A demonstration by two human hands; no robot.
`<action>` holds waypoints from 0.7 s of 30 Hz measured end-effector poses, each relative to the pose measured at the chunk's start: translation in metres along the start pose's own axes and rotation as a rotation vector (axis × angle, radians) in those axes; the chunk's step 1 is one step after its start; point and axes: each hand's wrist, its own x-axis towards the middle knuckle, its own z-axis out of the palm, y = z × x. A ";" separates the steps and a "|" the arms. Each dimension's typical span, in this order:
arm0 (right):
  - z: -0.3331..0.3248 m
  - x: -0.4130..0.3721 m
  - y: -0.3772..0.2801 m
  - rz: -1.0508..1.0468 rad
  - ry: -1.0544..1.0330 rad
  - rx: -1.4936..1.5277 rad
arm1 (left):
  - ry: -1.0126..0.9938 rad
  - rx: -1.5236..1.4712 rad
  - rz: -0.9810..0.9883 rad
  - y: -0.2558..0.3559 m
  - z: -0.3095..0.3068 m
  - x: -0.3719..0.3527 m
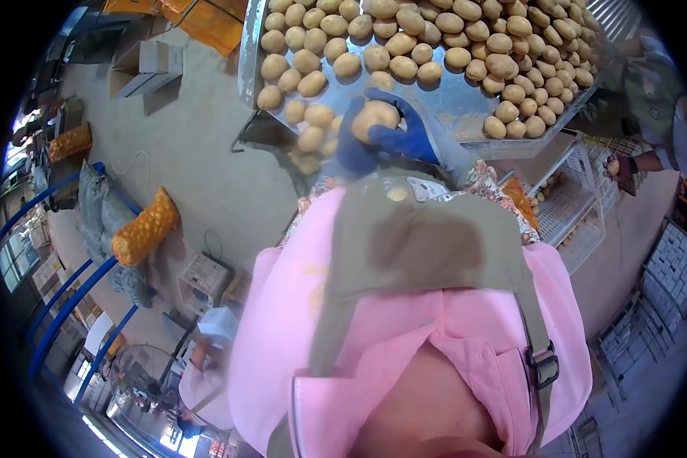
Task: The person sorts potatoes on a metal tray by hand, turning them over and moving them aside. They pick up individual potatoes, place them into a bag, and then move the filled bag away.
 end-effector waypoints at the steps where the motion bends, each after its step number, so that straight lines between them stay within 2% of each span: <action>1: -0.001 0.002 0.000 0.020 -0.039 0.065 | 0.002 -0.002 0.001 -0.003 -0.009 0.002; 3: -0.011 0.009 0.023 0.014 -0.034 0.143 | -0.566 -1.280 -0.778 -0.003 -0.033 0.008; 4: -0.016 0.011 0.037 0.008 -0.026 0.220 | -0.422 -1.308 -0.983 0.002 -0.027 0.002; 5: -0.016 0.009 0.035 0.009 -0.026 0.220 | -0.422 -1.308 -0.984 0.012 -0.023 -0.004; 7: -0.018 0.005 0.025 -0.096 -0.014 0.113 | -0.222 -0.737 -0.616 0.027 -0.019 -0.012; 8: -0.014 0.005 0.024 -0.095 -0.019 0.112 | -0.247 -0.754 -0.596 0.029 -0.022 -0.010; 9: -0.007 0.007 0.023 -0.116 0.005 0.252 | -0.244 -0.754 -0.594 0.017 -0.025 -0.013; 10: -0.003 0.007 0.022 -0.136 0.030 0.392 | -0.271 -0.883 -0.609 0.003 -0.028 -0.015; 11: -0.002 0.004 0.015 -0.135 0.029 0.392 | -0.298 -1.014 -0.622 -0.005 -0.030 -0.012; 12: -0.004 0.001 0.005 -0.072 -0.033 0.387 | -0.549 -0.495 -0.072 -0.014 -0.033 -0.005; 13: -0.004 0.000 0.000 -0.008 -0.094 0.383 | -0.549 -0.495 -0.073 -0.019 -0.034 -0.010; 14: -0.010 0.002 0.005 -0.219 -0.132 0.289 | -0.557 -0.989 -0.318 -0.023 -0.034 -0.015; 15: -0.010 0.003 0.011 -0.219 -0.132 0.289 | -0.535 -1.478 -0.572 -0.027 -0.034 -0.020; 18: -0.006 0.006 0.024 -0.212 -0.098 0.320 | -0.504 -1.579 -0.479 -0.047 -0.029 -0.027; 19: -0.003 0.008 0.026 -0.097 -0.040 0.399 | -0.504 -1.580 -0.477 -0.052 -0.029 -0.031; 20: -0.001 0.009 0.028 0.019 0.018 0.478 | -0.424 -1.507 -0.484 -0.051 -0.029 -0.034; 21: 0.001 0.008 0.032 0.018 0.016 0.477 | -0.345 -1.433 -0.489 -0.051 -0.030 -0.035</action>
